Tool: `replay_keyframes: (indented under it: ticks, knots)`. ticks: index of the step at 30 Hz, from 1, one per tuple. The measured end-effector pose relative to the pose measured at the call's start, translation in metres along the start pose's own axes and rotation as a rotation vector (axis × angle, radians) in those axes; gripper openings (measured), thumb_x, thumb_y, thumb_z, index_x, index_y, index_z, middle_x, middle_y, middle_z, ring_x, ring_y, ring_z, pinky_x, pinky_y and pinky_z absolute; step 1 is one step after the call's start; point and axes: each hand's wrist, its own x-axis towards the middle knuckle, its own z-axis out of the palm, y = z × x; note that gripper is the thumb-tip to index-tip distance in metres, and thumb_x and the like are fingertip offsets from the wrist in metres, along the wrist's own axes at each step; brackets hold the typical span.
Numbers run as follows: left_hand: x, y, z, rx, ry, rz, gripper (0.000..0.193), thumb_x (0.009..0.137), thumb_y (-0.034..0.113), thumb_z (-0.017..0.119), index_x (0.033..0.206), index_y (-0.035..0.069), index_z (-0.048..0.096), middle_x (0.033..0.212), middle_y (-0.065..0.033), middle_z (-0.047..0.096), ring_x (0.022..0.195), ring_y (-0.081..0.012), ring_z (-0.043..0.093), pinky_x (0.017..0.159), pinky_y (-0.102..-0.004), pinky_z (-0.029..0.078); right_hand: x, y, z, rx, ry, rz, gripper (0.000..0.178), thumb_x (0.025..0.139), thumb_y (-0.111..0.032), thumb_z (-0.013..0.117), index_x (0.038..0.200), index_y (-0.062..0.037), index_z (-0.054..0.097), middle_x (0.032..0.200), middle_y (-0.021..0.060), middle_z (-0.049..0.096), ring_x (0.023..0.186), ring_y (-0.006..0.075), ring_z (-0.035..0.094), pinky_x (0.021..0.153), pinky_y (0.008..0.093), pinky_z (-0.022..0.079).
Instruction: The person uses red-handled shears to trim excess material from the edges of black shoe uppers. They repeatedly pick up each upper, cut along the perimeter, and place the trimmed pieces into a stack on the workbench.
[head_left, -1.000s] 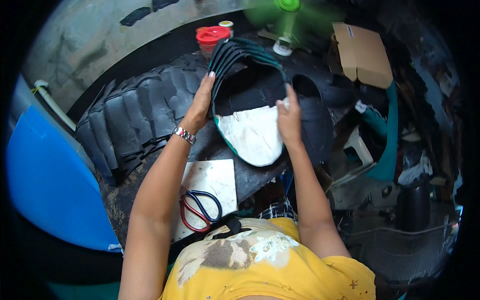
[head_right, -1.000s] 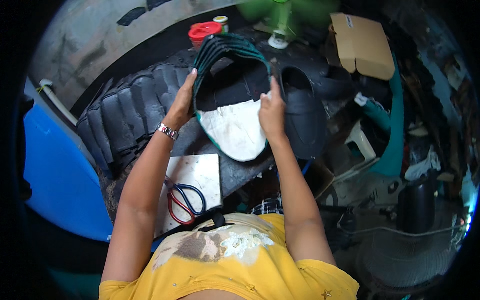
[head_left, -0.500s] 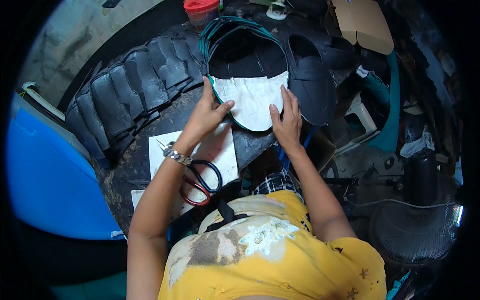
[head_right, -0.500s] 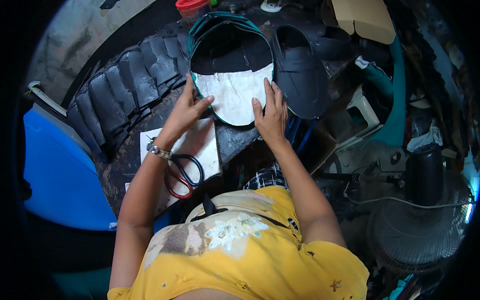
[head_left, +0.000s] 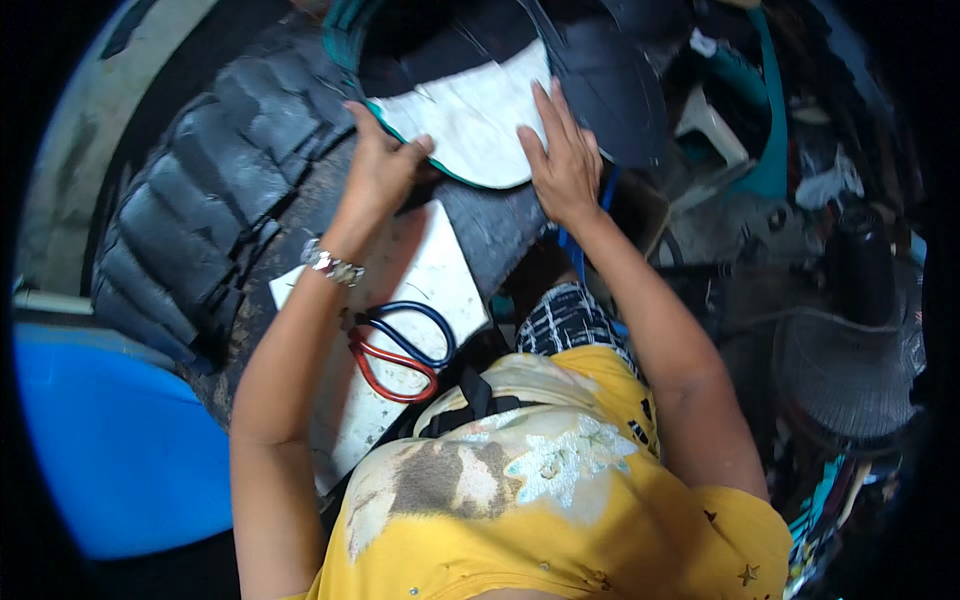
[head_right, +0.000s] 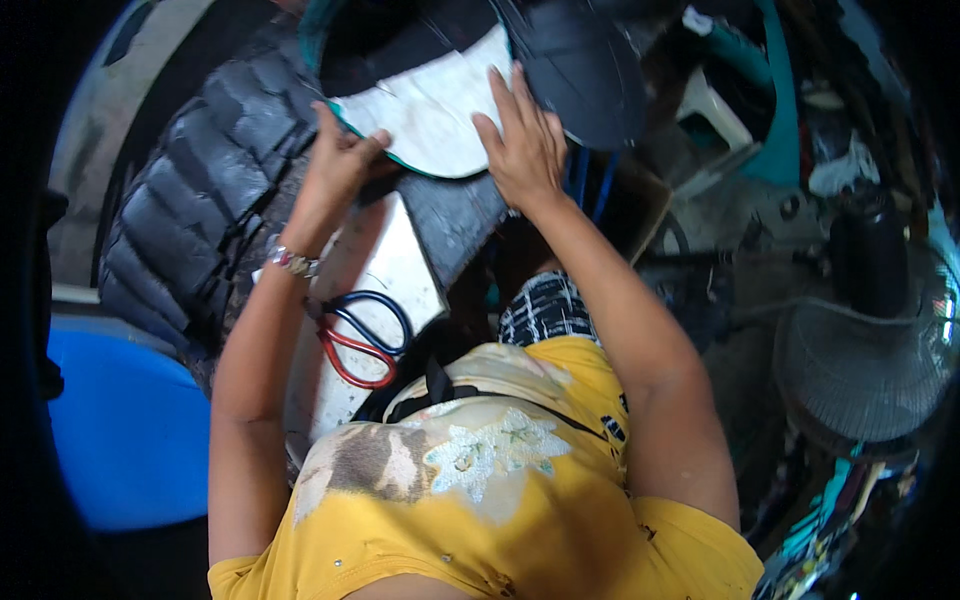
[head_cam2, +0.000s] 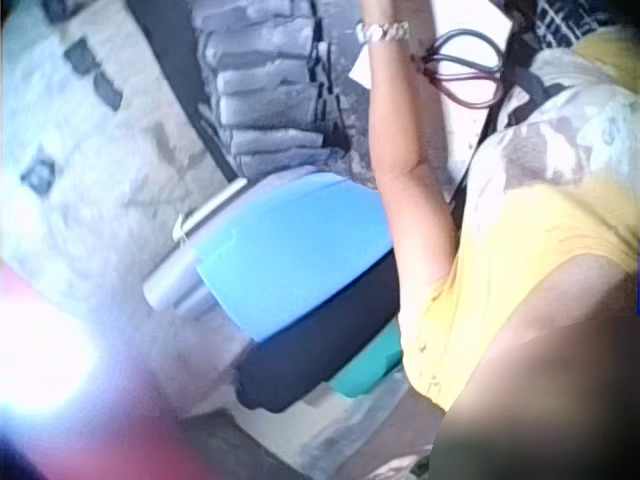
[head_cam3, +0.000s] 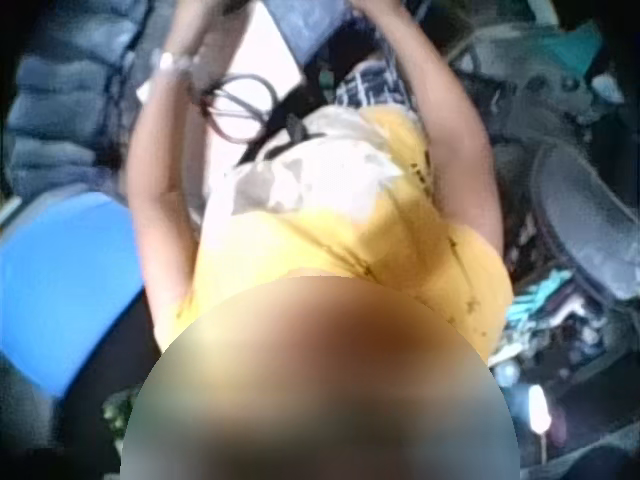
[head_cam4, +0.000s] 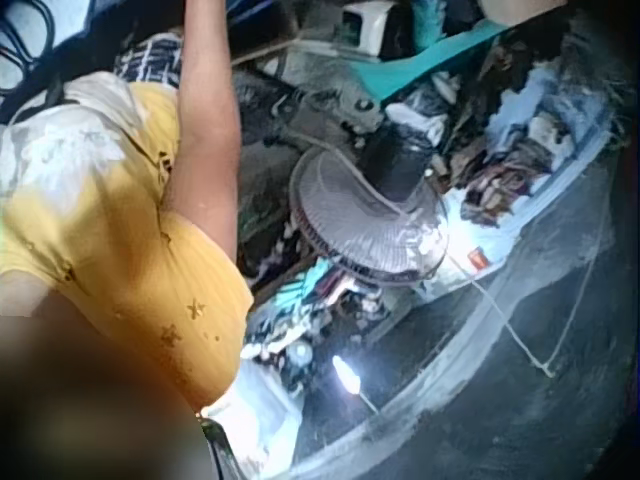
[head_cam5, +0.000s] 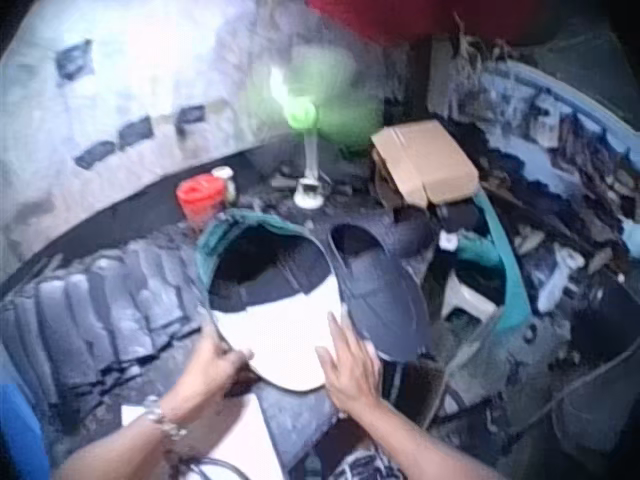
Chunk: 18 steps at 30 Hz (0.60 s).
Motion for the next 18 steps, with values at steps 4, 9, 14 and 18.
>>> replay_keyframes:
  ticks: [4,9,14,18]
  knots:
    - [-0.025,-0.003,0.001,0.271,0.082,0.217,0.109,0.091,0.018,0.070,0.150,-0.007,-0.018,0.135,-0.0361,0.046,0.088,-0.0198,0.061,0.073,-0.0279,0.051,-0.002,0.004,-0.001,0.002,0.010,-0.042,0.055,0.098,-0.039,0.053,0.144,-0.0103,0.048,0.148,0.0248,0.044,0.129,0.0324,0.052,0.098,0.0393,0.039]
    - [-0.070,0.008,0.014,0.582,-0.041,0.481,0.105,0.089,0.020,0.071,0.154,-0.006,-0.006,0.149,-0.0331,0.030,0.102,-0.0253,0.040,0.085,-0.0332,0.039,-0.004,0.004,-0.006,-0.014,-0.047,-0.011,0.058,0.093,-0.031,0.057,0.145,-0.0075,0.045,0.150,0.0255,0.040,0.122,0.0397,0.054,0.100,0.0443,0.042]
    - [-0.092,0.006,0.029,0.710,-0.273,0.492,0.100,0.089,0.017,0.070,0.156,0.000,-0.001,0.161,-0.0298,0.005,0.151,-0.0374,0.004,0.121,-0.0417,0.012,-0.006,0.001,-0.004,0.027,0.054,0.019,0.059,0.092,-0.030,0.057,0.144,-0.0052,0.044,0.149,0.0265,0.041,0.113,0.0413,0.057,0.092,0.0454,0.044]
    - [-0.096,-0.001,0.042,0.913,-0.285,0.407,0.107,0.084,0.021,0.075,0.159,0.009,0.000,0.164,-0.0246,0.004,0.152,-0.0388,0.004,0.120,-0.0511,0.012,-0.006,0.001,-0.002,-0.001,0.071,-0.035,0.061,0.089,-0.028,0.059,0.143,-0.0048,0.044,0.149,0.0271,0.039,0.113,0.0416,0.055,0.092,0.0461,0.044]
